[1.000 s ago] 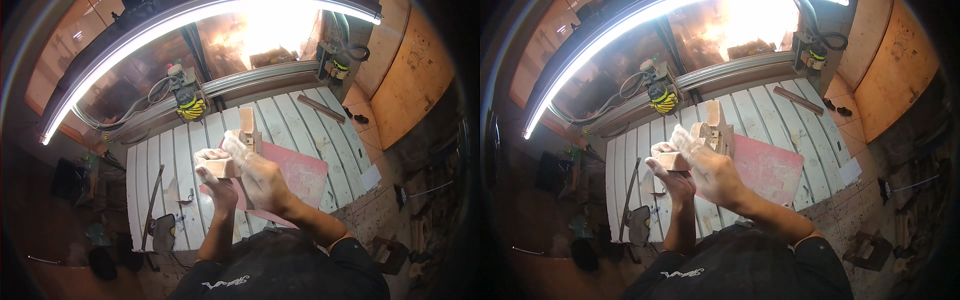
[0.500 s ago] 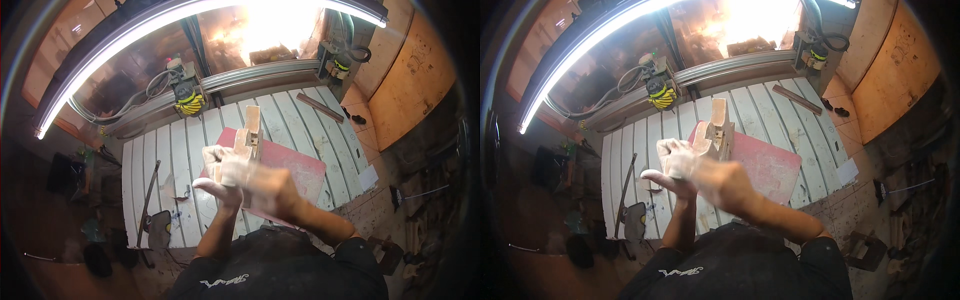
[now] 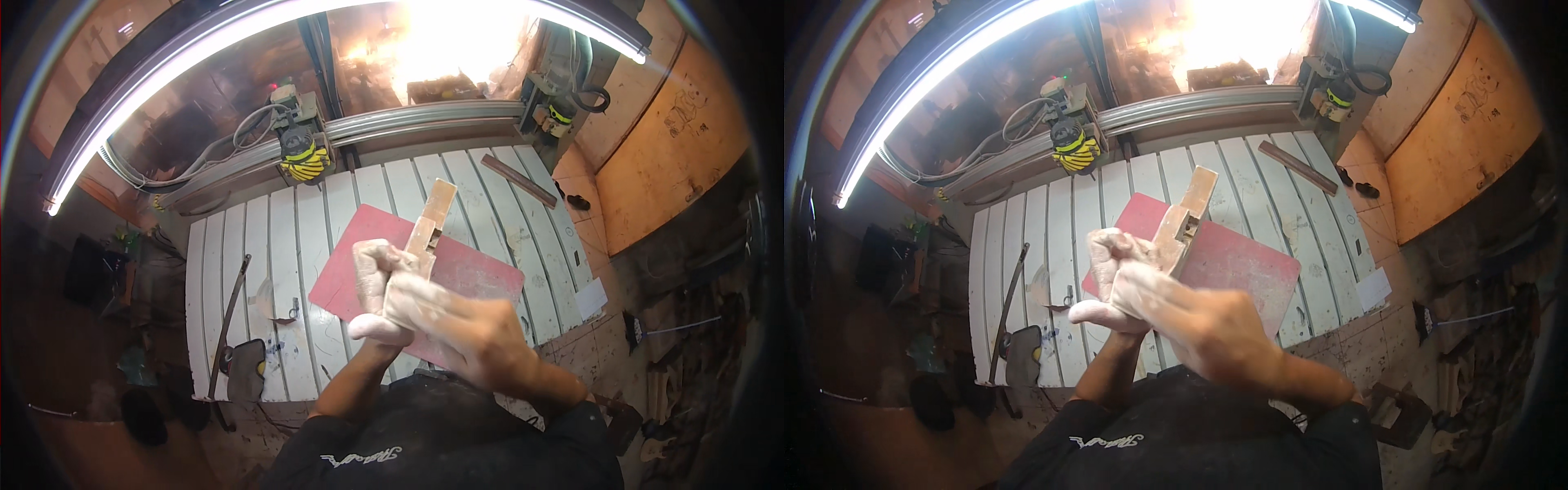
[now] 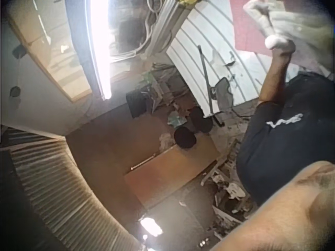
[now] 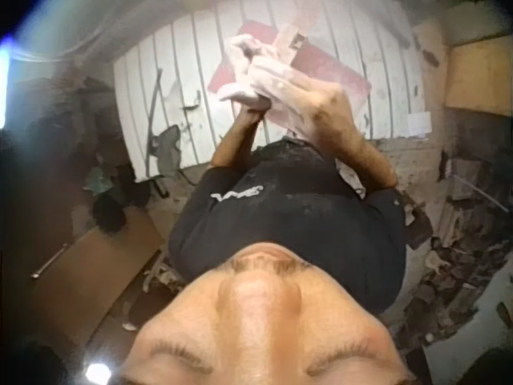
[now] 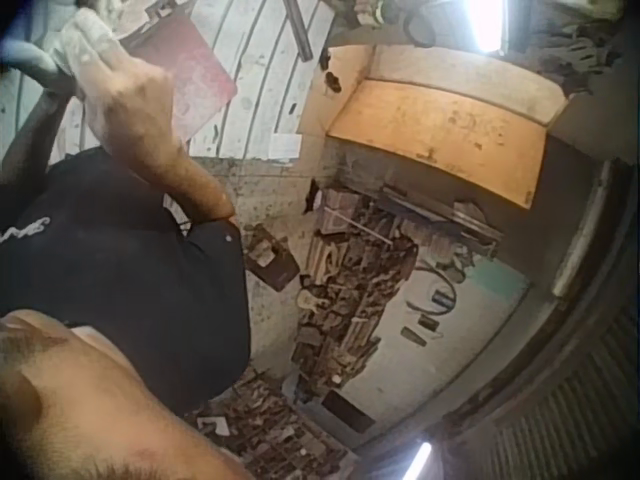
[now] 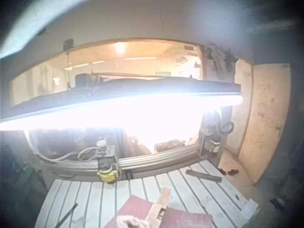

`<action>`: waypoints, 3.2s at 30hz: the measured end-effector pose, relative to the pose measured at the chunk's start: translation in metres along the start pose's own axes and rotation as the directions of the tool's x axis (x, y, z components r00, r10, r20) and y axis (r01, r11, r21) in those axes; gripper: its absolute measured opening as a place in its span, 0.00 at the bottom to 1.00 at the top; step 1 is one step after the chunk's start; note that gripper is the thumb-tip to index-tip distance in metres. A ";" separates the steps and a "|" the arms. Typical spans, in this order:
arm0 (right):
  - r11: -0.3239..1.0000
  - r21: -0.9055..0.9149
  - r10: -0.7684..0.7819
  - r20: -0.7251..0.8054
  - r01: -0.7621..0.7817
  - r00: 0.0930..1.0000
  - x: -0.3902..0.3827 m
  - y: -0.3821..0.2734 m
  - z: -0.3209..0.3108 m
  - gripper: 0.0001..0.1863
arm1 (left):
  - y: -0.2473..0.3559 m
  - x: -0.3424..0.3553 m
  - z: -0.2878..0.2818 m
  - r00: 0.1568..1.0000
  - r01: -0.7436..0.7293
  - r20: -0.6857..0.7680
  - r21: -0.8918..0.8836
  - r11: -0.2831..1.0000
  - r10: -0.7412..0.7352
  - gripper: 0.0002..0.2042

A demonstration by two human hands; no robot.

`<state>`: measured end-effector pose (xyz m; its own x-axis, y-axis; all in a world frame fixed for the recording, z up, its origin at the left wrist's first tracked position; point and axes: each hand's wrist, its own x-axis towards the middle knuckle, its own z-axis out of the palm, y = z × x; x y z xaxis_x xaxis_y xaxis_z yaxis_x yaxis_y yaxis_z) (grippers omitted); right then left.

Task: The person sands the edges and surface of a wooden guitar body by hand with a piece of sandpaper, turning the guitar over several times to reach different sides.

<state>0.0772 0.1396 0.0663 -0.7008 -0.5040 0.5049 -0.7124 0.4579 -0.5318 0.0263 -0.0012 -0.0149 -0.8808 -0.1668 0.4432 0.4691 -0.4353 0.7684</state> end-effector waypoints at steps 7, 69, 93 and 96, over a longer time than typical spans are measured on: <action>0.999 -0.023 0.044 0.087 -0.042 0.995 -0.008 -0.012 -0.010 0.29 | 0.009 -0.002 0.002 0.996 0.055 -0.074 -0.028 0.998 -0.057 0.58; 0.841 0.468 0.226 0.151 -0.271 0.962 0.012 -0.002 -0.001 0.17 | 0.029 0.015 -0.026 0.981 0.179 0.087 -0.067 0.982 -0.173 0.57; 0.503 0.711 0.572 0.151 -0.491 0.806 0.001 -0.001 0.037 0.14 | 0.000 -0.024 -0.016 0.981 -0.176 0.071 -0.100 0.979 0.183 0.62; 0.367 0.799 0.610 0.181 -0.477 0.772 0.007 -0.004 0.042 0.13 | 0.013 -0.021 -0.014 0.999 0.002 -0.044 -0.111 0.994 -0.007 0.63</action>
<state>0.0768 0.1033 0.0431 -0.9686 -0.2420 -0.0576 0.1024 -0.1768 -0.9789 0.0496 -0.0154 -0.0204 -0.8860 -0.2024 0.4172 0.4572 -0.5314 0.7131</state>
